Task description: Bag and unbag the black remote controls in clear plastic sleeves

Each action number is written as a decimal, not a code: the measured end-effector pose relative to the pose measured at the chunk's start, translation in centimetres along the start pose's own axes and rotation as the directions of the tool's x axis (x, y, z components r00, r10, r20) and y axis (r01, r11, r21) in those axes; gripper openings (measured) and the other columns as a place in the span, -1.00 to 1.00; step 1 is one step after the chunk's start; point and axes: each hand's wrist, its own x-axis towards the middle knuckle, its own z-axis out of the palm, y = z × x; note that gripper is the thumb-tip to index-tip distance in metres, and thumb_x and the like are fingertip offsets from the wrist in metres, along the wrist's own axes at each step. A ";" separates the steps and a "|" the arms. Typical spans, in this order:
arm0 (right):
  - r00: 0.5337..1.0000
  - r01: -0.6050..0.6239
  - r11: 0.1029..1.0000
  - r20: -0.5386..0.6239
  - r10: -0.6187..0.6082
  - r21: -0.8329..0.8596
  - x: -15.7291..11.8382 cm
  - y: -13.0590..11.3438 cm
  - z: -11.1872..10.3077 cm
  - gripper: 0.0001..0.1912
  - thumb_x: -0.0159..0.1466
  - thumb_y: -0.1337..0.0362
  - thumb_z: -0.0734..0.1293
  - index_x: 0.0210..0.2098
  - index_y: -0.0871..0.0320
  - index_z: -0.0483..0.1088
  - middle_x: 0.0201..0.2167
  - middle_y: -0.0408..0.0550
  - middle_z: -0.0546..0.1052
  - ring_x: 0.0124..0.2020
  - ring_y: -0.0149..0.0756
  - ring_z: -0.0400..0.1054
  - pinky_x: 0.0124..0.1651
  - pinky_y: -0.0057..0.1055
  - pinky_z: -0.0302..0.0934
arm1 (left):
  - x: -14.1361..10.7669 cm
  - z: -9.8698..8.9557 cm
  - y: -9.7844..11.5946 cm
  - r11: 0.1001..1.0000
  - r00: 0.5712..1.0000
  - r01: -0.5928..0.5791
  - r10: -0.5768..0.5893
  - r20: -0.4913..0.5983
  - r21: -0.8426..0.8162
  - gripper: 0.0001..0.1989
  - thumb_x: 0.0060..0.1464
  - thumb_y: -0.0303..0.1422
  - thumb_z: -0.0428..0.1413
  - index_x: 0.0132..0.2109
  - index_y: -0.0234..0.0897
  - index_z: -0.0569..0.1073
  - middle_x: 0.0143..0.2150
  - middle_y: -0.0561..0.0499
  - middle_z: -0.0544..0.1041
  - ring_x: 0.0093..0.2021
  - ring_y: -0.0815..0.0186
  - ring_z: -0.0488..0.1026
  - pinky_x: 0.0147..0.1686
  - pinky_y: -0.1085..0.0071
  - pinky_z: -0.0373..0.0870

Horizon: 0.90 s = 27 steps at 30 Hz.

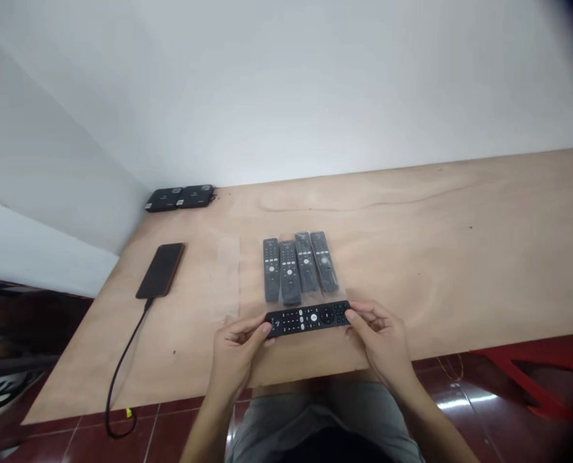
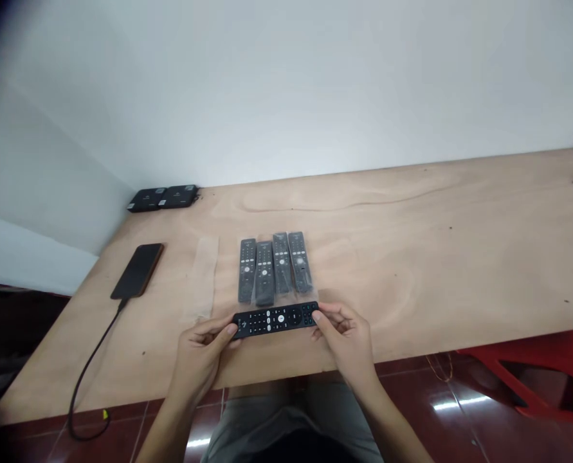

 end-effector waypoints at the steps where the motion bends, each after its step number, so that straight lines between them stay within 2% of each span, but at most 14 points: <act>1: 1.000 -0.006 1.000 0.003 0.006 0.004 -0.1 0.0 -0.1 -0.54 0.18 -0.11 0.70 -0.16 0.10 0.69 -0.30 0.07 0.79 -0.53 -0.14 0.60 -0.43 -0.16 0.61 | -0.1 0.1 0.1 1.000 1.000 -0.010 0.011 -0.016 0.005 -0.60 -0.03 -0.08 0.58 -0.13 -0.24 0.82 -0.13 -0.13 0.82 -0.15 0.03 0.80 -0.26 0.24 0.85; 4: 1.000 -0.011 1.000 0.011 0.011 0.010 -0.2 0.0 -0.1 -0.55 0.20 -0.13 0.68 -0.19 0.10 0.71 -0.38 0.06 0.77 -0.49 -0.07 0.64 -0.43 -0.15 0.62 | -0.1 0.3 0.3 0.999 0.998 -0.043 0.044 -0.039 0.023 -0.64 -0.01 -0.08 0.57 -0.21 -0.26 0.82 -0.18 -0.12 0.82 -0.17 0.03 0.80 -0.23 0.21 0.85; 6: 1.000 -0.005 1.000 0.013 0.005 0.005 -0.2 0.0 -0.1 -0.55 0.22 -0.13 0.67 -0.19 0.11 0.71 -0.44 0.03 0.74 -0.52 -0.09 0.62 -0.47 -0.18 0.59 | -0.1 0.3 0.3 0.998 0.998 -0.055 0.056 -0.037 0.024 -0.65 -0.02 -0.09 0.57 -0.23 -0.27 0.81 -0.20 -0.12 0.81 -0.19 0.04 0.80 -0.23 0.20 0.86; 9: 0.999 -0.002 1.000 0.041 0.001 0.005 -0.4 0.1 -0.1 -0.57 0.29 -0.11 0.64 -0.13 0.12 0.68 -0.55 -0.07 0.65 -0.66 -0.25 0.45 -0.64 -0.35 0.37 | -0.1 0.2 0.0 0.997 0.996 -0.080 0.080 -0.036 0.011 -0.64 -0.01 -0.11 0.57 -0.18 -0.27 0.80 -0.21 -0.10 0.81 -0.21 0.06 0.79 -0.27 0.21 0.85; 11: 0.998 0.015 0.999 0.056 -0.016 0.029 -0.4 0.3 -0.3 -0.61 0.35 -0.08 0.60 -0.12 0.11 0.63 -0.58 -0.14 0.61 -0.70 -0.34 0.35 -0.67 -0.43 0.25 | -0.2 0.0 -0.2 0.993 0.994 -0.113 0.113 -0.009 0.015 -0.65 0.03 -0.14 0.56 -0.13 -0.25 0.76 -0.16 -0.10 0.81 -0.15 0.04 0.80 -0.22 0.19 0.84; 13: 0.997 0.050 0.997 0.057 -0.053 0.053 -0.4 0.5 -0.6 -0.67 0.40 -0.05 0.57 -0.17 0.08 0.59 -0.43 -0.07 0.69 -0.61 -0.34 0.43 -0.57 -0.42 0.33 | -0.3 -0.2 -0.1 0.983 0.983 -0.177 0.175 0.054 0.040 -0.71 0.10 -0.19 0.53 -0.11 -0.22 0.72 -0.06 -0.14 0.81 -0.03 0.01 0.80 -0.07 0.14 0.82; 16: 0.991 0.103 0.994 0.076 -0.106 0.040 -0.1 0.9 -1.0 -0.69 0.42 -0.02 0.56 -0.23 0.07 0.56 -0.09 0.06 0.75 -0.29 -0.20 0.63 -0.27 -0.32 0.53 | -0.6 -0.3 0.4 0.947 0.936 -0.310 0.289 0.202 0.083 -0.83 0.27 -0.22 0.42 -0.15 -0.19 0.66 0.12 -0.20 0.77 0.17 -0.03 0.73 0.16 0.06 0.72; 19: 0.984 0.137 0.990 0.107 -0.141 0.041 0.0 1.2 -1.2 -0.70 0.36 0.02 0.62 -0.09 0.04 0.60 -0.03 0.07 0.76 -0.02 -0.07 0.67 0.02 -0.23 0.58 | -0.8 0.0 1.2 0.918 0.878 -0.391 0.353 0.324 0.059 -0.86 0.38 -0.23 0.32 -0.06 -0.19 0.67 0.21 -0.24 0.70 0.30 -0.05 0.64 0.24 0.06 0.65; 21: 0.977 0.149 0.988 0.148 -0.152 0.035 0.0 1.2 -1.2 -0.66 0.36 0.05 0.63 0.01 0.04 0.62 0.01 0.07 0.76 0.06 -0.05 0.67 0.13 -0.18 0.56 | -0.8 0.3 1.3 0.913 0.864 -0.406 0.372 0.339 0.031 -0.85 0.37 -0.27 0.32 0.00 -0.20 0.66 0.18 -0.23 0.69 0.26 0.00 0.66 0.21 0.15 0.65; 24: 0.959 0.167 0.986 0.232 -0.162 -0.004 -0.3 1.3 -1.1 -0.67 0.41 0.07 0.58 0.09 0.03 0.63 0.07 0.07 0.75 0.09 -0.04 0.67 0.18 -0.15 0.56 | -0.6 0.7 1.0 0.915 0.876 -0.398 0.360 0.321 0.060 -0.78 0.29 -0.30 0.40 0.04 -0.21 0.66 0.08 -0.17 0.70 0.13 0.10 0.71 0.13 0.27 0.66; 27: 0.934 0.251 0.966 0.278 -0.223 -0.068 -0.6 1.3 -1.0 -0.74 0.48 0.11 0.51 0.12 0.00 0.63 0.09 0.05 0.72 0.12 -0.05 0.65 0.24 -0.11 0.55 | -0.7 0.9 0.5 0.944 0.898 -0.297 0.224 0.378 0.146 -0.76 0.30 -0.27 0.39 0.06 -0.21 0.66 0.03 -0.16 0.74 0.04 0.11 0.74 0.09 0.27 0.68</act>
